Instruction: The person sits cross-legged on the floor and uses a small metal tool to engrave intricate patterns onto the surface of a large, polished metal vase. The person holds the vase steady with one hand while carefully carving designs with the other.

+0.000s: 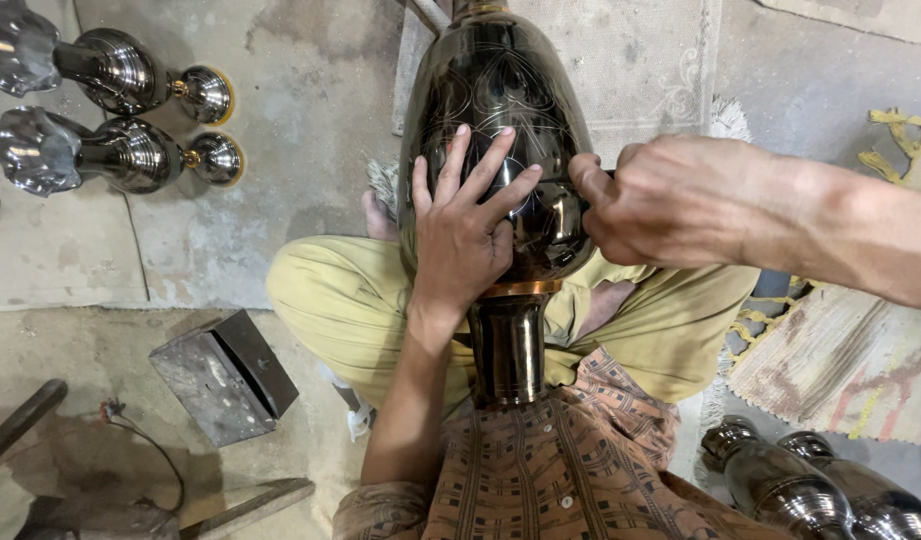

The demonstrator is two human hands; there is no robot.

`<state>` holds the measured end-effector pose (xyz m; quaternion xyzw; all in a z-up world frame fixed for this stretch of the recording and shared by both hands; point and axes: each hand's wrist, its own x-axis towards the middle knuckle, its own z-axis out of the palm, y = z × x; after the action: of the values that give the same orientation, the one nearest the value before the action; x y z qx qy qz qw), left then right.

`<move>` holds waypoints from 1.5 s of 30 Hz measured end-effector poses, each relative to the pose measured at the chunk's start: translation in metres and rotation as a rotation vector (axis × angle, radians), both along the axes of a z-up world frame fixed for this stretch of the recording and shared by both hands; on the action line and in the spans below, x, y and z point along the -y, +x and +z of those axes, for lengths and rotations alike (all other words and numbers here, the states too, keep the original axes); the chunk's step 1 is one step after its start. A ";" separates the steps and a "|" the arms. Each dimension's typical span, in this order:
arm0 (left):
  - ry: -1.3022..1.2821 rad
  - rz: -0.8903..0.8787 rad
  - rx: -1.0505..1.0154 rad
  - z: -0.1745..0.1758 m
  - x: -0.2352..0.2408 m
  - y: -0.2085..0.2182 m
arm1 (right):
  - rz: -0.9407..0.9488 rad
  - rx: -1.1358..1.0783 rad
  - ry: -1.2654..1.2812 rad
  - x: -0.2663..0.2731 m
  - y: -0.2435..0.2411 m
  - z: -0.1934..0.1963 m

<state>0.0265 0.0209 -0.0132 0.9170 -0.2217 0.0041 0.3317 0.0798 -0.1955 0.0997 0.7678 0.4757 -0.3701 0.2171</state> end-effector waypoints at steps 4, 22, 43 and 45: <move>0.008 0.015 0.012 -0.002 0.000 0.000 | -0.088 -0.049 -0.040 -0.002 0.002 0.000; 0.048 -0.005 0.008 0.000 0.000 0.000 | -0.795 -0.214 -0.154 -0.012 -0.001 0.005; 0.048 0.007 0.016 -0.008 -0.003 -0.001 | -0.032 -0.016 -0.088 -0.001 0.008 -0.001; 0.025 0.027 -0.020 -0.014 -0.008 -0.003 | -0.157 -0.060 0.091 0.005 0.008 -0.007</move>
<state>0.0236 0.0291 -0.0275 0.9239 -0.2061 -0.0034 0.3224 0.0874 -0.2010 0.0927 0.8005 0.4365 -0.3868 0.1381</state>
